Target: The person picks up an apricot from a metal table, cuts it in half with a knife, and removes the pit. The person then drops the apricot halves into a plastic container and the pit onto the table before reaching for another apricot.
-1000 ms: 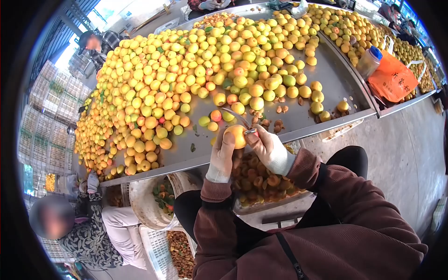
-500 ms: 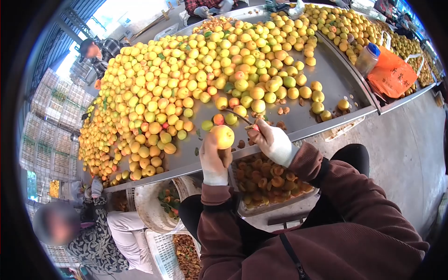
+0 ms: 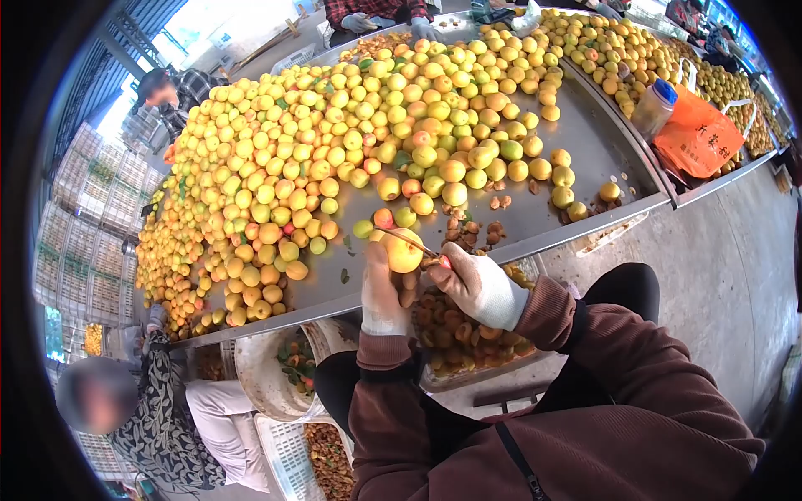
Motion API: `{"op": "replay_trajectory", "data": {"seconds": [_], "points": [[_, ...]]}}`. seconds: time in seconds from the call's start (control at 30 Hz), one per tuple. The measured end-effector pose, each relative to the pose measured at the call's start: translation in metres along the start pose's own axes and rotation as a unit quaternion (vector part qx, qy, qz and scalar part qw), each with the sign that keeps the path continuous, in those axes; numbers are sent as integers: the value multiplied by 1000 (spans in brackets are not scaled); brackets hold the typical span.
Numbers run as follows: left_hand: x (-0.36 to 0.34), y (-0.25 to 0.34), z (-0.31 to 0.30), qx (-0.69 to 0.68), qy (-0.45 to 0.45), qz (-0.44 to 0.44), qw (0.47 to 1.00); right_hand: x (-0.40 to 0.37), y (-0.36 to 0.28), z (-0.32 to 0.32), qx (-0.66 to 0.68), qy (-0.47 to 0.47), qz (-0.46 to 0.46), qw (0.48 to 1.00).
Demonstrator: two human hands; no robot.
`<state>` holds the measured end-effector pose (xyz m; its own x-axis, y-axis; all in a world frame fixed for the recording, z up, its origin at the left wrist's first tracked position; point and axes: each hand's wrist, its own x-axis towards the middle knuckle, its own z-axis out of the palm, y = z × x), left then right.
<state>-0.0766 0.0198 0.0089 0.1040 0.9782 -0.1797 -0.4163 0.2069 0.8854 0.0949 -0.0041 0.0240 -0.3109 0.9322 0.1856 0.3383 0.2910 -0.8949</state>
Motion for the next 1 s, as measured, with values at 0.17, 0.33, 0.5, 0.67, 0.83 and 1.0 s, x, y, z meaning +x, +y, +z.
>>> {"op": "replay_trajectory", "data": {"seconds": [0.17,0.33,0.5,0.67,0.83,1.0], "points": [[-7,12,4,144,-4,21,989,-6,16,9,-1,12,-17,1000],[0,0,22,187,5,278,942,-6,9,-7,-56,8,-33,998],[5,-12,-2,-7,-14,-68,998,-4,25,0,-64,29,-24,997],[-6,0,9,404,-2,270,874,-3,36,-3,-102,10,-25,994],[0,-22,7,-69,-52,116,989,-7,30,1,-127,13,-6,992],[-10,-6,20,212,31,264,941,-1,33,3,-160,1,1,987]]}}
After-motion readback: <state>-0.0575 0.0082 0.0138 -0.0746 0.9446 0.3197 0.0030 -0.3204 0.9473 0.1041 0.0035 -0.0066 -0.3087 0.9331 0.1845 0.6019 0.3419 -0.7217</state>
